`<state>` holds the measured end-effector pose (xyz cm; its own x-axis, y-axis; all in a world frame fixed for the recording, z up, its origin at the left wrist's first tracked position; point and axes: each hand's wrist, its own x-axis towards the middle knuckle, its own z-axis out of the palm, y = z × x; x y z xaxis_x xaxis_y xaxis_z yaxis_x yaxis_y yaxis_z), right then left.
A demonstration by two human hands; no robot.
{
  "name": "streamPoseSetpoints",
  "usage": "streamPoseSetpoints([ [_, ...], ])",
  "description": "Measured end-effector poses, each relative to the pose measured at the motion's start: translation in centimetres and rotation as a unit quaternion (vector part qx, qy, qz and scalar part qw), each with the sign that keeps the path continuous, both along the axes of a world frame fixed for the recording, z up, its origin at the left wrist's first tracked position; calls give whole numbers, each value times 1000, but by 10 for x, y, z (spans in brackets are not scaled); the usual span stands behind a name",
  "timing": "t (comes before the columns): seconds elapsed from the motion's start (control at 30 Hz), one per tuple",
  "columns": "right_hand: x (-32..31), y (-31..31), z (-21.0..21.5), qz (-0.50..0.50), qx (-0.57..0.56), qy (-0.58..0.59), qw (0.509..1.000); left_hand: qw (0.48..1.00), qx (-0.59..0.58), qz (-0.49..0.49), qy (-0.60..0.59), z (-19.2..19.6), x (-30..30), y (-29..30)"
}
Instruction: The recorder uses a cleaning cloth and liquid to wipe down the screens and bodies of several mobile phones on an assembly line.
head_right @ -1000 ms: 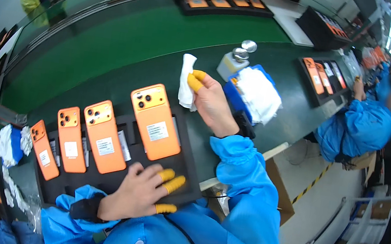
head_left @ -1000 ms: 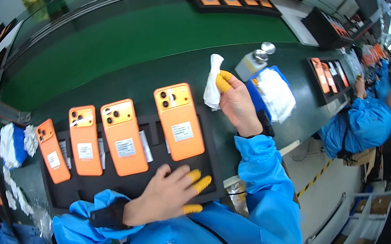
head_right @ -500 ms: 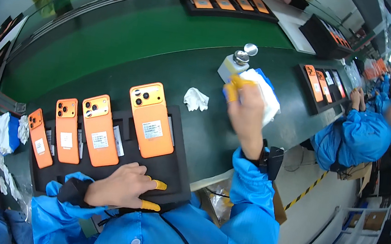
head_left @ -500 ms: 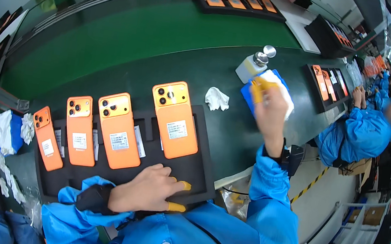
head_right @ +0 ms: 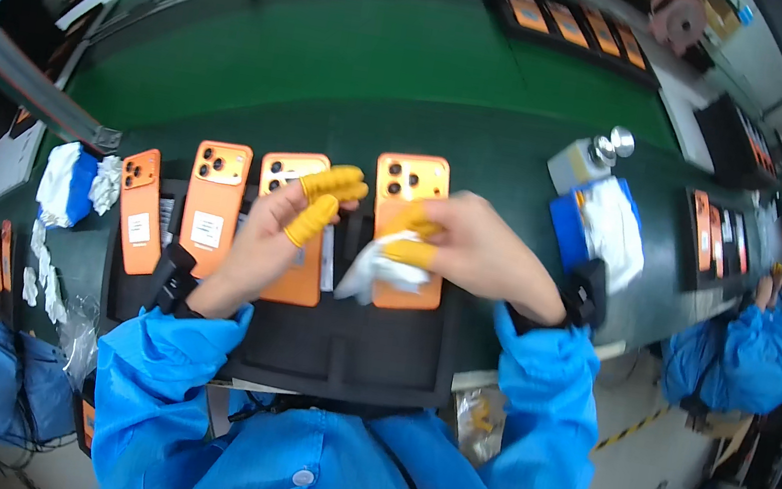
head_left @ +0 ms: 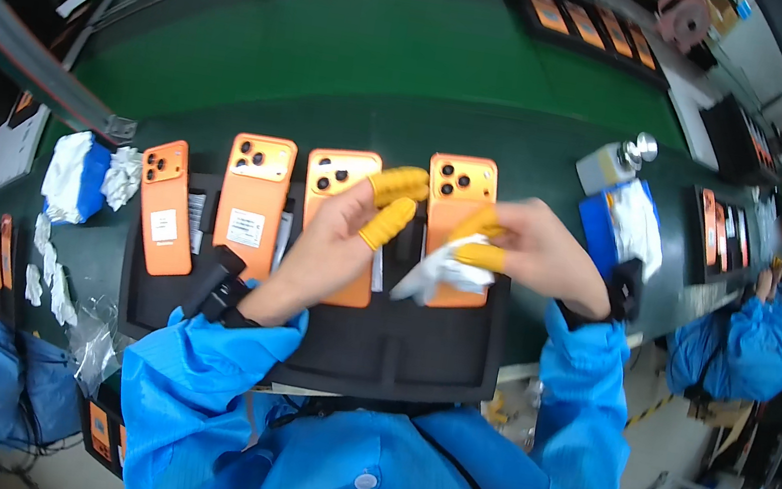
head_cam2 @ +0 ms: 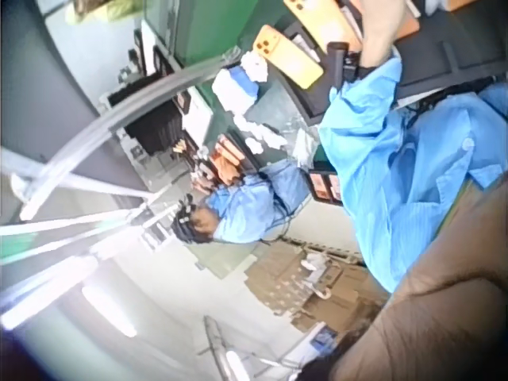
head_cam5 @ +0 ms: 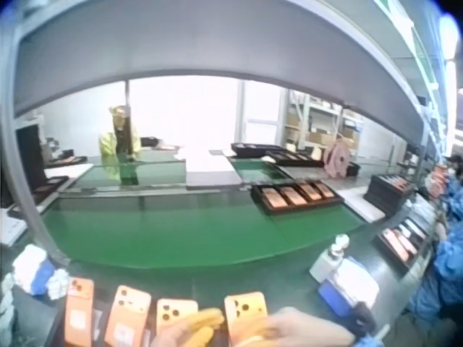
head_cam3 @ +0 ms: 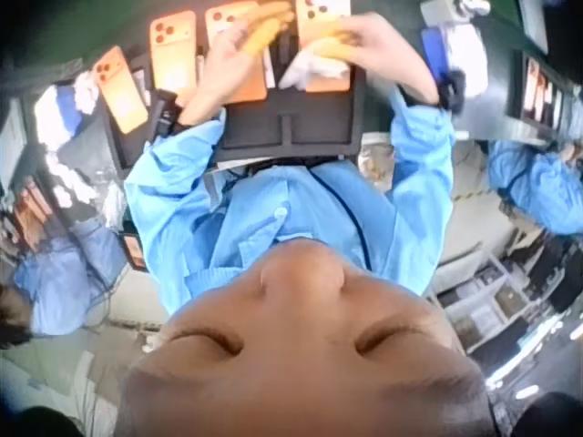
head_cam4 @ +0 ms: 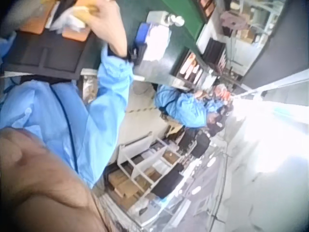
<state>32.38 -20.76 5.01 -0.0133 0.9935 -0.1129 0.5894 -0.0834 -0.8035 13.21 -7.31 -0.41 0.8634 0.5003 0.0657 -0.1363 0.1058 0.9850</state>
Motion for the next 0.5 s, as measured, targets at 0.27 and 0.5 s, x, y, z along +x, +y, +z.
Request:
streamPoseSetpoints([
  [0.27,-27,23,-47,-138,-42,391,909,984,-126,-16,124,6,-6,11],
  [0.5,-35,20,-54,-217,14,432,875,989,-122,53,64,-6,-6,1],
])
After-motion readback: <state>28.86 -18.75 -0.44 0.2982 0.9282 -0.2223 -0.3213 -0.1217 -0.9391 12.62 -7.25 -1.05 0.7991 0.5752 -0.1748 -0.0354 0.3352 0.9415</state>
